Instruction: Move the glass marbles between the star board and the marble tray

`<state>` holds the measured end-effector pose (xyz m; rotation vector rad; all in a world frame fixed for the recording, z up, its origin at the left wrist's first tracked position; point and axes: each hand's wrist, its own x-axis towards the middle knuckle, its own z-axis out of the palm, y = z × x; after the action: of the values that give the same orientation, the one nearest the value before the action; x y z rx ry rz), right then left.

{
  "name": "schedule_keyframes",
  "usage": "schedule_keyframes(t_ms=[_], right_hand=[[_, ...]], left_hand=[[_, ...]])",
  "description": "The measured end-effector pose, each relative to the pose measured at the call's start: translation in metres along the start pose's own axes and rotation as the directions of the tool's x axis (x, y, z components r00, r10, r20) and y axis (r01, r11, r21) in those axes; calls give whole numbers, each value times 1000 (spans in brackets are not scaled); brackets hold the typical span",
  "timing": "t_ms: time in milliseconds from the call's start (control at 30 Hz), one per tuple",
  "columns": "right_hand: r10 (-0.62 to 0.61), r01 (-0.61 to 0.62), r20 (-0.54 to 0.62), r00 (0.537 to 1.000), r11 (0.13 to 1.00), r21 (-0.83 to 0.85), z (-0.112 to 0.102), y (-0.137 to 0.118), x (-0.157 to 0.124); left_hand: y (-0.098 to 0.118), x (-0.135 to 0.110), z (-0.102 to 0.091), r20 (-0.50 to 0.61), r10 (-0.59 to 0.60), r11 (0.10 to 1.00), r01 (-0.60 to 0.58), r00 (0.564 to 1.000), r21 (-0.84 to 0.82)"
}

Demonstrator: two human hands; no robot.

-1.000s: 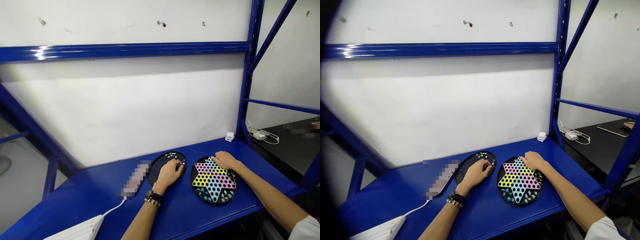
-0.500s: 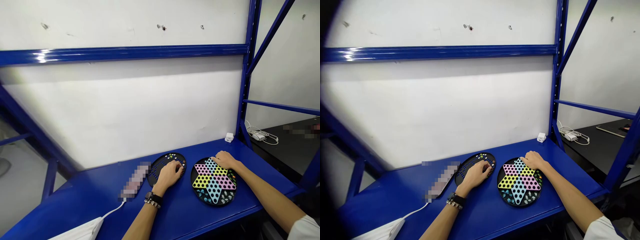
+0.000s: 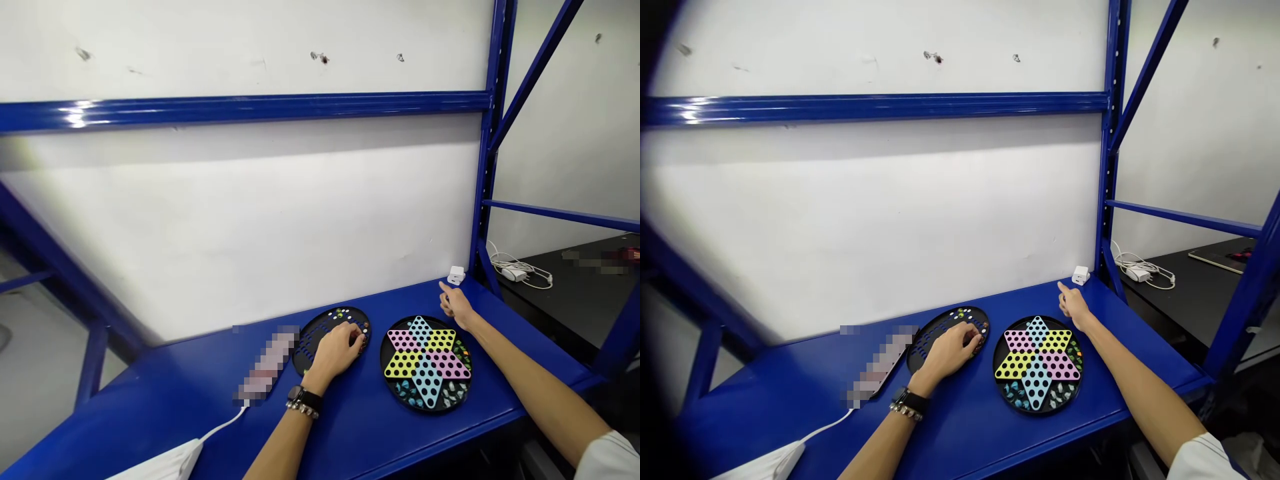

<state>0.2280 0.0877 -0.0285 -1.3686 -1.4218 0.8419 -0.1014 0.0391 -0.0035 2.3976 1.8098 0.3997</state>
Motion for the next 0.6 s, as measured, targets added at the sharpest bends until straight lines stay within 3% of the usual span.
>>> schedule_keyframes(t_ms=[100,200,300,467,600], right_hand=[[80,-66,-29,996,939,337,-7,0,5],[264,-188,-14,964,721,668,-12,5,9],[348,-274,52,936,628,728,-11,9,11],[298,-389,250,921,705,593,10,-4,12],[199,-304,286,937,868,392,59,-39,14]], left_hand=[[-1,0,0,1,3,1000,-3,1000,-1],[-1,1,0,-7,3,1000,-3,1000,-3],[-2,1,-2,-43,1,1000,-1,999,-7],[-4,1,-9,-137,-10,1000,8,990,-15],[-6,0,-15,-238,-9,1000,10,971,4]])
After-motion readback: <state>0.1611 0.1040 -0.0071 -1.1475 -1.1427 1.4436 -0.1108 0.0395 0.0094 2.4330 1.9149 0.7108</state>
